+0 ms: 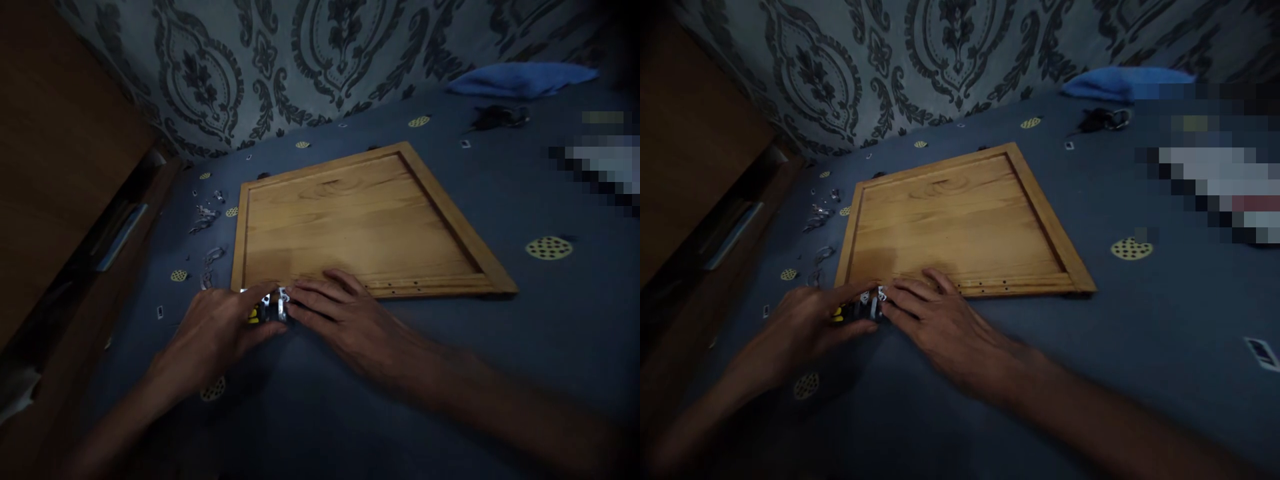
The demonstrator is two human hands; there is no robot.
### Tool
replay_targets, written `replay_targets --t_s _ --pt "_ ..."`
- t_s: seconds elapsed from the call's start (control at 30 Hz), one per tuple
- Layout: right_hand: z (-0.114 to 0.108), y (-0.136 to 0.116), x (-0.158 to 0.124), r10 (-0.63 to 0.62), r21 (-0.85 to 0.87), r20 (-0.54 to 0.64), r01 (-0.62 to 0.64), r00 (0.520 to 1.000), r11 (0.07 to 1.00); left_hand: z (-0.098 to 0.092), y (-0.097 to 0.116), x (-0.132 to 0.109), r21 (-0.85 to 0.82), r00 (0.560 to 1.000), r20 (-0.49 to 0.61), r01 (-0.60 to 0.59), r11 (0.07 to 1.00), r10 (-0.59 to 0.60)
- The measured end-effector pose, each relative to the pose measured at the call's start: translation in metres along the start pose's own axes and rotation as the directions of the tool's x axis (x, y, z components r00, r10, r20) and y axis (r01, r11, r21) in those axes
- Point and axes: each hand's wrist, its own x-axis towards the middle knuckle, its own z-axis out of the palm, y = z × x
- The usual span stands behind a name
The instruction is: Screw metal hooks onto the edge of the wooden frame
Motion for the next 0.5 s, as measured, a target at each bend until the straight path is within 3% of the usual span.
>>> replay_targets --t_s 0.27,0.5 --pt "0.0014 0.0001 -0.0014 -0.002 -0.009 -0.013 0.002 1.0 1.0 0.0 -0.0002 0.0016 -0.009 0.999 0.017 0.028 1.0 -0.028" --pt "0.0011 -0.0006 -0.0011 -0.001 -0.02 -0.021 0.001 1.0 1.0 0.0008 0.0014 0.0052 0.041 0.984 0.13 0.117 0.992 -0.122"
